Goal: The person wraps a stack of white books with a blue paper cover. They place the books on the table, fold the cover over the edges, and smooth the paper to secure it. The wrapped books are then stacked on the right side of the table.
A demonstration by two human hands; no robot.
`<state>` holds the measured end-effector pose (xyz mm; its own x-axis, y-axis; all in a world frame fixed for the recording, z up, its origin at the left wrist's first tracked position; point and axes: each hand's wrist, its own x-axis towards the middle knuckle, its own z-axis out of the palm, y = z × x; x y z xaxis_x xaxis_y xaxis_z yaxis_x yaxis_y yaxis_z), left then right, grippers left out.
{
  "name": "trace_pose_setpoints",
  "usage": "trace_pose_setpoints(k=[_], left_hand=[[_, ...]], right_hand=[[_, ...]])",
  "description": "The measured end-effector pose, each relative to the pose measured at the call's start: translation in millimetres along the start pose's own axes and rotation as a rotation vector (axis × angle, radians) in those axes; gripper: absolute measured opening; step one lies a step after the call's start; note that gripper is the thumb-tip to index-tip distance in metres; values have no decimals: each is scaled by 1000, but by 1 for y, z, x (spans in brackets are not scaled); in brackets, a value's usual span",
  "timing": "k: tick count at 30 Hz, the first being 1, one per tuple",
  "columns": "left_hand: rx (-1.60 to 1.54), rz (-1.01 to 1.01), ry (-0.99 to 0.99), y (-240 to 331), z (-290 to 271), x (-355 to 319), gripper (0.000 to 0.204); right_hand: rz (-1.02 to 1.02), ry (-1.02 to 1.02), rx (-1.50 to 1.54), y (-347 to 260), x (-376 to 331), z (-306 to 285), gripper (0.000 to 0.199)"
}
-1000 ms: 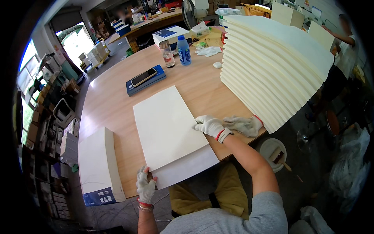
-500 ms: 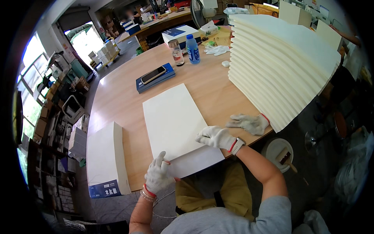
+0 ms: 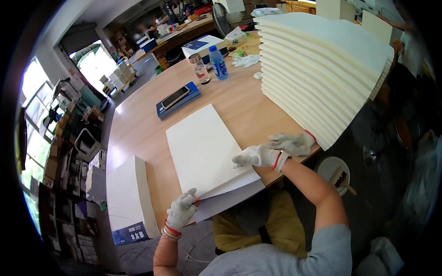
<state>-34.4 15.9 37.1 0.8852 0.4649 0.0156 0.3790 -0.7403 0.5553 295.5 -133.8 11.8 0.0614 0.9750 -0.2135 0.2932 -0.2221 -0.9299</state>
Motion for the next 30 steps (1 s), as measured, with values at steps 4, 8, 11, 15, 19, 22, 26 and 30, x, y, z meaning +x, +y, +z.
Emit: trace_pose_setpoints(k=[4,8,11,15,19,22,26,30], left_hand=[[95,108,32,4,2,2,8],[142,78,85,7,13,5,8],[226,170,147,13,16,5,10],[427,439,270,42,11,6,13],[408,463,209,40,26,8,13],[362,337,95,39,28,6,13],[310,241,87,33,35,5,13],[239,194,108,29,38,3,14]], right_hand=[[56,11,25,-6,1,2,49],[67,27,39,-1,2,4,49],[26,43,34,-2,0,5,50],[16,83,19,0,0,7,52],[6,96,28,1,0,9,52],[17,106,22,7,3,9,52],[2,115,39,8,3,10,61],[16,119,27,8,4,10,54]])
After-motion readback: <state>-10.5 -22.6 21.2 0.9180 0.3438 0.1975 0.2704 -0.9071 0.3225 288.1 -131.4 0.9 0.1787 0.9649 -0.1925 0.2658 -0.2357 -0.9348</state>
